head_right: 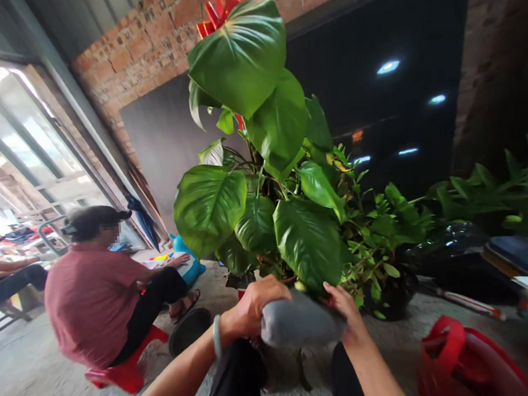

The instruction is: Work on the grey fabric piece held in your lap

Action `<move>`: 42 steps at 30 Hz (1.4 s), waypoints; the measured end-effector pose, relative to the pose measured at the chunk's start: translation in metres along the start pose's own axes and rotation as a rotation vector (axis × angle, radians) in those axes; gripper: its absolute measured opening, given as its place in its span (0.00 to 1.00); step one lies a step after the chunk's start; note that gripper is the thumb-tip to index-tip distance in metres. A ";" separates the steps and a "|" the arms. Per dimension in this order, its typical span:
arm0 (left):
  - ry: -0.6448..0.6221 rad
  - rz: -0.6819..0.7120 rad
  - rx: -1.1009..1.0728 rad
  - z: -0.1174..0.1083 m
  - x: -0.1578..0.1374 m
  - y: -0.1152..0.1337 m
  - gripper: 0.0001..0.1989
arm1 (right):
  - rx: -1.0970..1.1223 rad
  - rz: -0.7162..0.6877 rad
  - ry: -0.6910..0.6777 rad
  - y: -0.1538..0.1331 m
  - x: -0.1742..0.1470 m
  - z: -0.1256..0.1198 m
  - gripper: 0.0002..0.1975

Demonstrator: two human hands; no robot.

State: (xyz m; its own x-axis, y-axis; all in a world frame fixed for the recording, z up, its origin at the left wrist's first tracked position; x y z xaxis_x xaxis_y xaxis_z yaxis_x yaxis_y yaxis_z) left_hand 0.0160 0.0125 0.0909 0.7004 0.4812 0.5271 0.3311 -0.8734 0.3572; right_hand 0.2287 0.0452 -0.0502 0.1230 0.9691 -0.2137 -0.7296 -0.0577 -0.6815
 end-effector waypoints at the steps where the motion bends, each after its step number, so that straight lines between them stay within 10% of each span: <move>1: -0.039 -0.003 -0.018 -0.004 -0.011 0.003 0.15 | 0.019 0.020 0.018 -0.002 0.001 -0.001 0.15; 9: 0.863 -0.339 0.418 -0.088 -0.007 -0.053 0.13 | 0.195 0.097 0.103 -0.007 0.001 -0.001 0.07; 16: 0.153 -0.416 0.265 -0.040 -0.074 -0.044 0.15 | 0.107 0.275 0.020 0.054 -0.009 -0.027 0.05; 23: 0.622 -0.359 0.389 -0.094 -0.062 -0.017 0.15 | -0.046 0.324 -0.075 0.063 0.010 0.075 0.06; 27: 0.403 -0.537 0.423 -0.089 -0.079 -0.036 0.15 | -0.044 0.257 -0.152 0.047 0.039 0.137 0.07; 30: 0.171 -0.609 0.288 -0.080 -0.115 -0.037 0.12 | -0.070 0.220 -0.193 0.044 0.049 0.146 0.13; 38: 0.814 -0.482 0.533 -0.122 -0.109 -0.053 0.18 | -0.323 0.310 -0.080 0.104 0.050 0.135 0.22; 42: 0.611 -0.672 0.457 -0.086 -0.112 -0.074 0.16 | -0.367 0.238 -0.087 0.123 0.068 0.155 0.23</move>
State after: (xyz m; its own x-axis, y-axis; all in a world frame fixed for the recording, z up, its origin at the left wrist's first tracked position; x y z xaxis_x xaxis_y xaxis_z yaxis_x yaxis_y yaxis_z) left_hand -0.1418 0.0298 0.0714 -0.1202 0.7276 0.6754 0.8371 -0.2915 0.4630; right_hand 0.0429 0.1408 -0.0400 -0.0882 0.9343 -0.3455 -0.4413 -0.3476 -0.8273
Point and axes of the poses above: each hand's wrist, its own x-axis towards the middle knuckle, its own z-axis out of the palm, y = z × x, the point moved 2 cm from there along x, towards the middle knuckle
